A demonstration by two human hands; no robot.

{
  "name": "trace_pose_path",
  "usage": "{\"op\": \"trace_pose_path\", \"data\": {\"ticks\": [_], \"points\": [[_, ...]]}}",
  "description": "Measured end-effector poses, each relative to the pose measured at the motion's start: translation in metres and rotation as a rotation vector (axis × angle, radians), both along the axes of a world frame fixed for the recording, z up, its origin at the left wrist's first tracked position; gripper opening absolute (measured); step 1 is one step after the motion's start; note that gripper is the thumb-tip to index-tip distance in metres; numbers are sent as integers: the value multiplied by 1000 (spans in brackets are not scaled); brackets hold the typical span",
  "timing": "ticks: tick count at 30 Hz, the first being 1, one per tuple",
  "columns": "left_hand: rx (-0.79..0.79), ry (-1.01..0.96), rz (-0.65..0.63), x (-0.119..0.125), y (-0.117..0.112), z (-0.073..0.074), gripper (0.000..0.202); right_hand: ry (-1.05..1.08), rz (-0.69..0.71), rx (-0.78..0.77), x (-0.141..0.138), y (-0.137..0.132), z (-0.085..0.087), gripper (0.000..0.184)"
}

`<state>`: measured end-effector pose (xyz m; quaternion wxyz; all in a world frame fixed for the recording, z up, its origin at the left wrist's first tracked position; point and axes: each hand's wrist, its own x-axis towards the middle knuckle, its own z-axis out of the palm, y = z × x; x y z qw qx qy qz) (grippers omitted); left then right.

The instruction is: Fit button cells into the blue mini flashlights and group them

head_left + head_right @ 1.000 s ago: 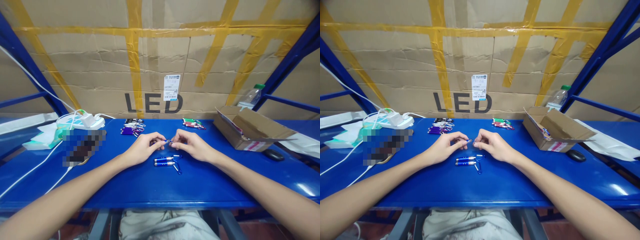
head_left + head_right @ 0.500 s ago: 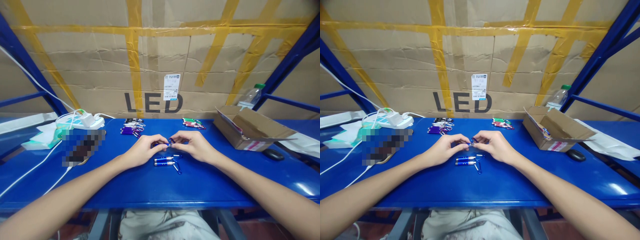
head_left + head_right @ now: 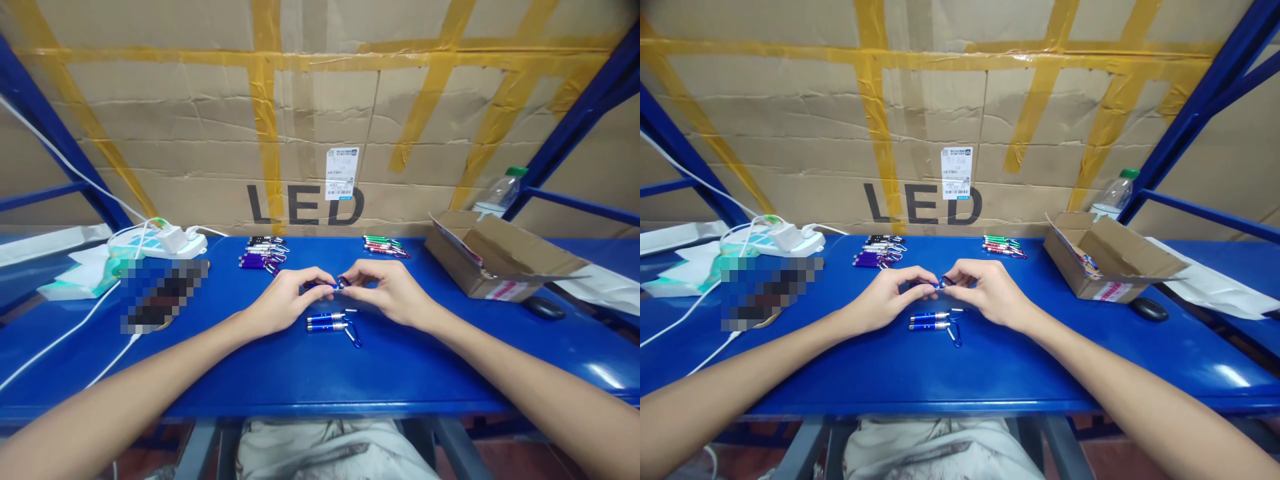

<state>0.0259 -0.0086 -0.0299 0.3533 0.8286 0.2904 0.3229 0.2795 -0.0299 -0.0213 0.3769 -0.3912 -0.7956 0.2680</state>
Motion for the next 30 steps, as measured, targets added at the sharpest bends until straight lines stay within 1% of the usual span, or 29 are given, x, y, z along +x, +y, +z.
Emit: {"op": "trace_pose_path", "data": {"ticks": [4, 8, 11, 13, 16, 19, 22, 24, 26, 28, 30], "points": [[-93, -45, -12, 2, -1, -1, 26, 79, 21, -104, 0, 1, -2, 29], [-208, -104, -44, 4, 0, 0, 30, 173, 37, -226, -2, 2, -4, 33], [-298, -131, -73, 6, 0, 0, 33, 223, 50, -292, -3, 3, -3, 35], [-325, -142, -89, 6, 0, 0, 34, 258, 72, -362, -4, 4, -1, 38], [-287, -115, -70, 5, 0, 0, 34, 294, 94, -460, -4, 6, 1, 41], [-160, -53, -4, 3, 0, 0, 30, 280, 100, -488, -4, 8, -2, 41], [-34, 10, 44, 1, 0, 1, 27, 227, 100, -444, -3, 9, -6, 41], [53, 41, 73, 0, 1, 3, 25, 151, 67, -332, -2, 9, -7, 40], [123, 75, 103, 0, 2, 3, 23, 27, 24, -184, 0, 9, -7, 35], [145, 126, 119, -1, 3, 3, 23, -94, 9, -54, 3, 10, -7, 31], [142, 183, 126, -3, 5, 3, 25, -172, 32, 30, 6, 12, -8, 30]]}}
